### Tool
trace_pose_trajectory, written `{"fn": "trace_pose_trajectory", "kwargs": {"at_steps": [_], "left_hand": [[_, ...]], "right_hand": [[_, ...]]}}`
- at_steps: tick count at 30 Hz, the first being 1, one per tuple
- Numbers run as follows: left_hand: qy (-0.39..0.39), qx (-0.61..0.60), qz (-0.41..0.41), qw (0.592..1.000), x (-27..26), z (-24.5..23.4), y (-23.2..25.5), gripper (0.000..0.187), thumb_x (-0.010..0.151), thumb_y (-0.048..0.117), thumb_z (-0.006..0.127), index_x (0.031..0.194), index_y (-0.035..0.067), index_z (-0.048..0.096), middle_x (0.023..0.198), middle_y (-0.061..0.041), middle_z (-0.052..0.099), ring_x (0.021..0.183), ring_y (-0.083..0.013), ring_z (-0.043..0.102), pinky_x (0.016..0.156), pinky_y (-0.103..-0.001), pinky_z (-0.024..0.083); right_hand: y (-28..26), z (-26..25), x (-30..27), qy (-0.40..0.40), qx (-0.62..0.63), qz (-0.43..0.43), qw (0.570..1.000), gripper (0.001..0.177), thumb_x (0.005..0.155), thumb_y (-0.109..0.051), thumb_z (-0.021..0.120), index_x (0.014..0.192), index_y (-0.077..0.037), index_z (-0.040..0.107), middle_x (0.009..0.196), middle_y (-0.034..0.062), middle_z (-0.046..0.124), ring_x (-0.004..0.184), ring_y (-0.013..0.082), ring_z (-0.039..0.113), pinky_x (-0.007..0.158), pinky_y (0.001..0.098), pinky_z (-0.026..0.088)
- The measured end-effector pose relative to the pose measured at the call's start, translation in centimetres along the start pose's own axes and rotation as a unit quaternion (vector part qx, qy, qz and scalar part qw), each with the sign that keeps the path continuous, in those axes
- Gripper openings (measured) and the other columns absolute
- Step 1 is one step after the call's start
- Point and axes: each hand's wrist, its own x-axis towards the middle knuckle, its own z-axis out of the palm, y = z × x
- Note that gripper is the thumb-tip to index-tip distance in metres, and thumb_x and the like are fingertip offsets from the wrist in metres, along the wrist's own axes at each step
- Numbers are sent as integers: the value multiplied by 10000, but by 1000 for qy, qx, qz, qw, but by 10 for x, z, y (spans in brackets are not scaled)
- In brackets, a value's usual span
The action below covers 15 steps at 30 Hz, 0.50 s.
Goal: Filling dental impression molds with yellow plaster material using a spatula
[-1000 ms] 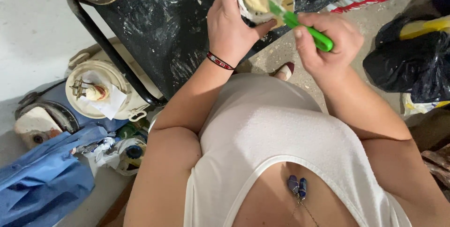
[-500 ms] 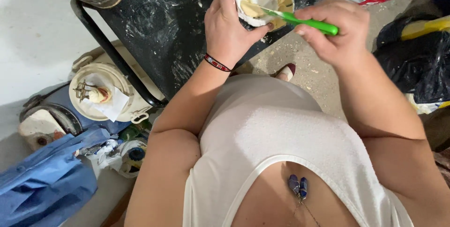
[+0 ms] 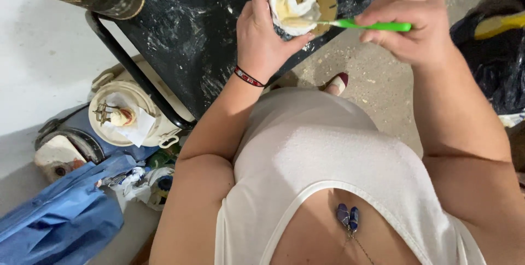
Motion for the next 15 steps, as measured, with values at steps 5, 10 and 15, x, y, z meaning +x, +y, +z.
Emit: {"fn": "trace_pose_trajectory", "kwargs": {"at_steps": [5,10,15], "left_hand": [[-13,7,11,1000,-4,-1,0,1110,701,492,1097,1440,120,357,1343,-99,686,1236,-347,668,1052,-476,542],[6,-15,30,999,-1,-3,-2,1068,704,459,1095,1418,102,386,1335,-134,661,1192,-361,674,1012,-470,560],[-9,6,6,1000,-1,-4,-6,1083,720,492,1089,1443,136,366,1360,-105,652,1252,-339,654,1041,-476,554]], "right_hand": [[7,-6,-11,-15,13,17,1000,228,978,-70,767,1135,85,708,1025,235,713,875,285,697,821,353,612],[-5,-11,-9,-31,-59,55,996,261,993,-102,802,1147,102,746,1072,273,732,955,346,708,893,431,590],[14,-14,-17,-6,-24,29,999,266,996,-104,779,1152,105,726,1066,261,722,939,323,703,860,401,598]]}}
